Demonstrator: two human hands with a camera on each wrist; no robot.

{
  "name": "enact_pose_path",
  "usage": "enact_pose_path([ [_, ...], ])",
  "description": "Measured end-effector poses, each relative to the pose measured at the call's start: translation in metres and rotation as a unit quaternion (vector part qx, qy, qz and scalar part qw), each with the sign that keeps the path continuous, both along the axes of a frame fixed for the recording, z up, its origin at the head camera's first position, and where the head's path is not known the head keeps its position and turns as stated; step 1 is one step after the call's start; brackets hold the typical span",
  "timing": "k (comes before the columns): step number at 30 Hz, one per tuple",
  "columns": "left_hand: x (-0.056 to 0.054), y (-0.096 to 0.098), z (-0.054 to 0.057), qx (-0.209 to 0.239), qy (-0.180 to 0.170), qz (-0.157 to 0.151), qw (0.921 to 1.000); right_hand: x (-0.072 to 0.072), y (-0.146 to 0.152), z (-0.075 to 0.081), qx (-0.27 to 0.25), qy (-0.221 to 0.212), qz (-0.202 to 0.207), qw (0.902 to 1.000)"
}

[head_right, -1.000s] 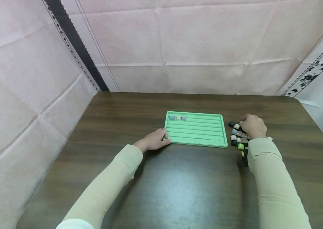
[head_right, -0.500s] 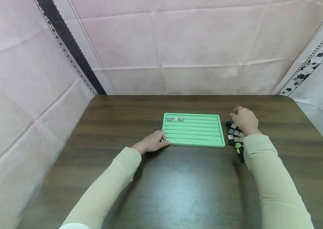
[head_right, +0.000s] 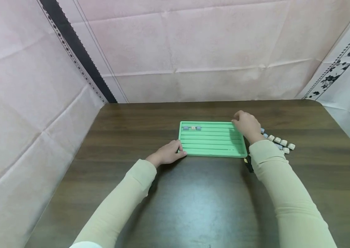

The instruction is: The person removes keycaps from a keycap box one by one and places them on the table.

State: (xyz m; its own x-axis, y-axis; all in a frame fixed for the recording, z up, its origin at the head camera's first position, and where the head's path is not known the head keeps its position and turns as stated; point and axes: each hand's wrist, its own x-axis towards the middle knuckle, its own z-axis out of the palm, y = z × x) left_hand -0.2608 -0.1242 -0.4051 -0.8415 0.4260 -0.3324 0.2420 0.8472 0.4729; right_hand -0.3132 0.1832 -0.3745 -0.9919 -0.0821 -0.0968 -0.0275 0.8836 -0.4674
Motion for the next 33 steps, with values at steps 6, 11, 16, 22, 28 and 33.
enact_pose_path([
  [6, -0.001, 0.000, 0.000, -0.001, 0.003, 0.000, 1.0000, -0.004, -0.030, -0.009, 0.016, -0.011, 0.040, 0.9990],
  [11, 0.000, 0.001, 0.001, -0.001, 0.005, 0.003, 1.0000, -0.008, -0.054, -0.015, 0.013, -0.005, 0.050, 0.9986],
  [16, 0.000, 0.000, 0.000, -0.006, 0.007, 0.001, 1.0000, -0.010, -0.073, -0.020, 0.004, -0.005, 0.054, 0.9985],
  [22, -0.001, 0.000, 0.001, -0.004, 0.003, 0.002, 1.0000, -0.012, -0.089, -0.026, 0.016, 0.007, 0.062, 0.9979],
  [28, 0.000, 0.001, 0.002, -0.002, -0.002, 0.004, 1.0000, -0.010, -0.101, -0.026, 0.037, 0.016, 0.077, 0.9963],
  [33, 0.000, 0.000, 0.001, -0.001, 0.002, 0.008, 1.0000, -0.008, -0.110, -0.024, 0.077, 0.014, 0.093, 0.9926],
])
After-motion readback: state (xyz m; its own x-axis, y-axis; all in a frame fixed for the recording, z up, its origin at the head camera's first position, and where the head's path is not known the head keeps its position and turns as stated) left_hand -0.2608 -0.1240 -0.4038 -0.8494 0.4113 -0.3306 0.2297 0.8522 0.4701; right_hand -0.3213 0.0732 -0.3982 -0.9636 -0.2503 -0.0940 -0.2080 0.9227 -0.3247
